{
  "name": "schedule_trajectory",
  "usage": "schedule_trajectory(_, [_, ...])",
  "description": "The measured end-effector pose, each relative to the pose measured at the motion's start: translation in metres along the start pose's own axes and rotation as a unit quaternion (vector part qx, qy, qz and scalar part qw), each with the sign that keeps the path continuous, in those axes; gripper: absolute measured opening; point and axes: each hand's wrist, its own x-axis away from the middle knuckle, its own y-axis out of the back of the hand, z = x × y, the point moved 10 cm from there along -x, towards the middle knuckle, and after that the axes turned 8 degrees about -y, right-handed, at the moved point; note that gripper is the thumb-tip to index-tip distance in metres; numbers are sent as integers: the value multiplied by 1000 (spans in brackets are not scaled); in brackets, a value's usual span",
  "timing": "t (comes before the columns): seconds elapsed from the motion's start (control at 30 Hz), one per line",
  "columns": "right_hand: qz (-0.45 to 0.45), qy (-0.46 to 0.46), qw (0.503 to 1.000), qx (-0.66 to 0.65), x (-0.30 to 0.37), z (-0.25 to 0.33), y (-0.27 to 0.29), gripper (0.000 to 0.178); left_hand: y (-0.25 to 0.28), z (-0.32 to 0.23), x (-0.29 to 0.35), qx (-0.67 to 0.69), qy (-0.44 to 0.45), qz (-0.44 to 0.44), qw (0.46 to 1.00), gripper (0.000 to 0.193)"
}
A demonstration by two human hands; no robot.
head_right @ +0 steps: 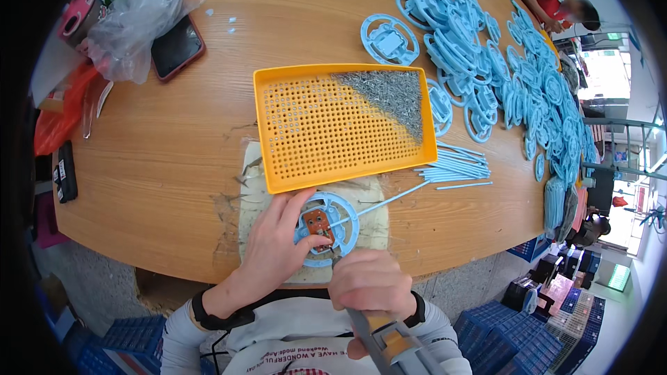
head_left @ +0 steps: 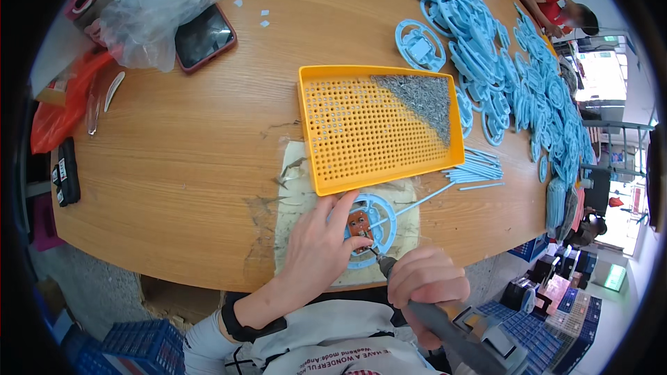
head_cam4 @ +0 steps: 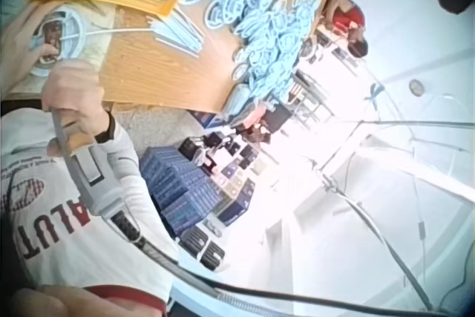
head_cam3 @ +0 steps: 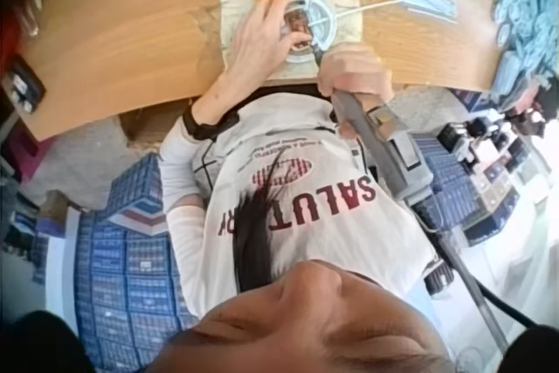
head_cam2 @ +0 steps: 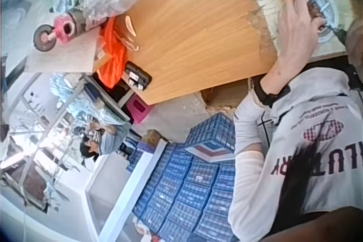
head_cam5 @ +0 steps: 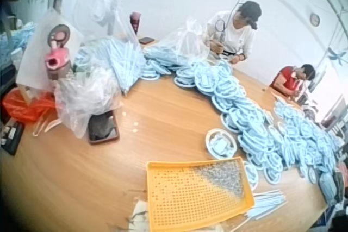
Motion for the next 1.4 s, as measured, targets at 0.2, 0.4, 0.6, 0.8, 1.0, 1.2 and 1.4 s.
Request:
schedule_trajectory(0.2, [30,29,999,-10,1,-3,-5,50,1,2,1,-5,4,0,1000,66])
schedule_trajectory(0.4, [66,68,995,-8,-14,-4,-11,58,-1,-2,-1,-7,3,15,1000,67])
schedule_trajectory(0.6, [125,54,983,-120,-43,10,-2,53,0,4,-2,8,12,9,1000,67])
schedule_trajectory(0.8, [-69,60,995,-28,-96,7,40,57,-4,3,-3,10,11,37,999,68])
schedule_trajectory(1.0, [-132,51,989,34,-146,-45,49,60,-2,2,-3,3,-2,43,999,67])
schedule_trajectory(1.2, [-121,11,991,49,-155,-71,48,61,-4,3,-1,-3,-5,34,999,68])
schedule_trajectory(1.4, [-115,6,992,47,-155,-73,47,61,-5,3,-1,-15,-6,33,999,69])
